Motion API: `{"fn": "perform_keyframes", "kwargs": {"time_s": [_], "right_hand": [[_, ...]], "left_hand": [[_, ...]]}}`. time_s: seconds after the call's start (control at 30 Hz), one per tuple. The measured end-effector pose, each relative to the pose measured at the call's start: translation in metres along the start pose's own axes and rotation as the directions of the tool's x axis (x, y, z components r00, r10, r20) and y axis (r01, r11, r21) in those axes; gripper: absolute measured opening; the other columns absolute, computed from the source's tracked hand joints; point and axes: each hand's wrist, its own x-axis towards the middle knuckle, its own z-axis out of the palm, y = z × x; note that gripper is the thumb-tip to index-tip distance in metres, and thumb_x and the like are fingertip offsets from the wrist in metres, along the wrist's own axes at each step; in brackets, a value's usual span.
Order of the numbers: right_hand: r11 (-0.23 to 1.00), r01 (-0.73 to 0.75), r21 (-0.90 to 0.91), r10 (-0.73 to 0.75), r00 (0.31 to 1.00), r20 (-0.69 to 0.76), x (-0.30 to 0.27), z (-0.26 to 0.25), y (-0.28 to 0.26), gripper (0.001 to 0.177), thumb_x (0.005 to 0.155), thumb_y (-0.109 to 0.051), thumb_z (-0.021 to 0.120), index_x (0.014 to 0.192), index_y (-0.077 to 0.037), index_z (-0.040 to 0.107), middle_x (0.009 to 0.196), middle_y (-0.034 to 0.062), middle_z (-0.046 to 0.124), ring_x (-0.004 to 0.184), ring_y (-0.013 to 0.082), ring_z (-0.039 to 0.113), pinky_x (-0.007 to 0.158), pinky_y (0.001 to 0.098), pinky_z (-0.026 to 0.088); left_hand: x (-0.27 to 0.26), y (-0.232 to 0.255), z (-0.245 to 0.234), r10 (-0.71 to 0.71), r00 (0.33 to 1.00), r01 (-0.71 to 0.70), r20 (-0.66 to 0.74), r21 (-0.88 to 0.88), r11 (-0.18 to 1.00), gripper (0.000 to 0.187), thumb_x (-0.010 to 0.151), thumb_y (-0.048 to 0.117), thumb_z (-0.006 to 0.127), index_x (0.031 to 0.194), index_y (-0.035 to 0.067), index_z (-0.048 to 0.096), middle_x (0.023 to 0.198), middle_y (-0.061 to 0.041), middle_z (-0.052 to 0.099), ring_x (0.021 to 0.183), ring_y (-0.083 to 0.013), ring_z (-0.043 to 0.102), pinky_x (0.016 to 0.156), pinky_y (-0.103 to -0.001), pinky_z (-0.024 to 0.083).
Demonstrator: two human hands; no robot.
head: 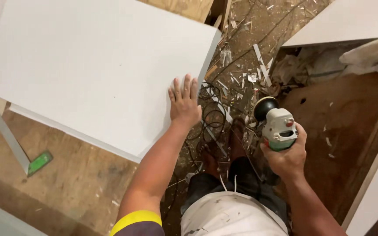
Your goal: The person sands the edges of white and gray panels using a power sander, holding the panels steady by hand.
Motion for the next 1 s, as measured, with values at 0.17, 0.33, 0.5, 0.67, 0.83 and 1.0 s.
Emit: {"fn": "perform_keyframes", "kwargs": {"time_s": [0.17, 0.33, 0.5, 0.67, 0.83, 1.0], "right_hand": [[0.996, 0.042, 0.081, -0.048, 0.996, 0.074, 0.058, 0.01, -0.029, 0.113, 0.072, -0.029, 0.106, 0.169, -0.027, 0.047, 0.138, 0.0362, 0.071, 0.136, 0.0611, 0.067, 0.115, 0.0726, 0.05], [0.985, 0.074, 0.158, -0.108, 0.969, 0.223, 0.15, 0.029, -0.049, 0.109, 0.073, -0.019, 0.105, 0.166, -0.017, 0.048, 0.141, 0.037, 0.066, 0.136, 0.0647, 0.064, 0.114, 0.0779, 0.046], [0.979, 0.096, 0.18, -0.166, 0.889, 0.427, 0.23, 0.048, -0.085, 0.116, 0.066, -0.012, 0.108, 0.166, -0.014, 0.05, 0.147, 0.0365, 0.066, 0.139, 0.0628, 0.064, 0.112, 0.0755, 0.049], [0.966, 0.109, 0.236, -0.233, 0.769, 0.595, 0.294, 0.063, -0.107, 0.119, 0.064, -0.009, 0.109, 0.165, -0.012, 0.048, 0.146, 0.0373, 0.066, 0.138, 0.06, 0.065, 0.115, 0.073, 0.049], [0.973, 0.146, 0.181, -0.232, 0.675, 0.7, 0.324, 0.086, -0.13, 0.132, 0.054, -0.021, 0.116, 0.166, -0.015, 0.047, 0.147, 0.0351, 0.068, 0.14, 0.056, 0.068, 0.117, 0.0687, 0.051], [0.977, 0.212, 0.016, -0.149, 0.63, 0.762, 0.335, 0.104, -0.145, 0.131, 0.053, -0.036, 0.115, 0.165, -0.031, 0.048, 0.137, 0.0246, 0.078, 0.134, 0.0494, 0.073, 0.116, 0.062, 0.056]], "left_hand": [[0.036, 0.009, -0.023, -0.022, 1.0, 0.022, 0.011, -0.059, 0.998, 0.103, 0.116, 0.05, 0.064, 0.193, 0.017, 0.005, 0.199, -0.017, -0.007, 0.177, -0.0593, -0.009, 0.14, -0.079, 0.0], [0.085, 0.018, -0.051, -0.09, 0.993, 0.1, 0.08, -0.133, 0.986, 0.084, 0.123, 0.062, 0.039, 0.193, 0.03, 0.005, 0.199, -0.012, -0.01, 0.177, -0.0572, -0.014, 0.137, -0.082, -0.004], [0.144, 0.022, -0.077, -0.295, 0.955, 0.297, 0.04, -0.209, 0.932, 0.071, 0.124, 0.062, 0.03, 0.191, 0.041, 0.021, 0.2, -0.012, 0.0, 0.179, -0.0538, -0.008, 0.135, -0.085, -0.003], [0.159, 0.012, -0.07, -0.404, 0.914, 0.386, -0.02, -0.26, 0.885, 0.093, 0.118, 0.076, 0.042, 0.193, 0.027, 0.019, 0.199, -0.018, 0.0, 0.181, -0.0529, -0.003, 0.139, -0.08, 0.002], [0.13, 0.01, -0.081, -0.543, 0.84, 0.505, -0.008, -0.354, 0.787, 0.126, 0.099, 0.101, 0.041, 0.191, 0.017, 0.017, 0.197, -0.023, 0.003, 0.181, -0.0517, 0.001, 0.142, -0.075, 0.009], [0.118, 0.004, -0.061, -0.54, 0.838, 0.505, -0.072, -0.271, 0.819, 0.155, 0.082, 0.111, 0.056, 0.19, 0.007, 0.016, 0.197, -0.027, 0.004, 0.18, -0.0566, 0.001, 0.14, -0.076, 0.012]]}}
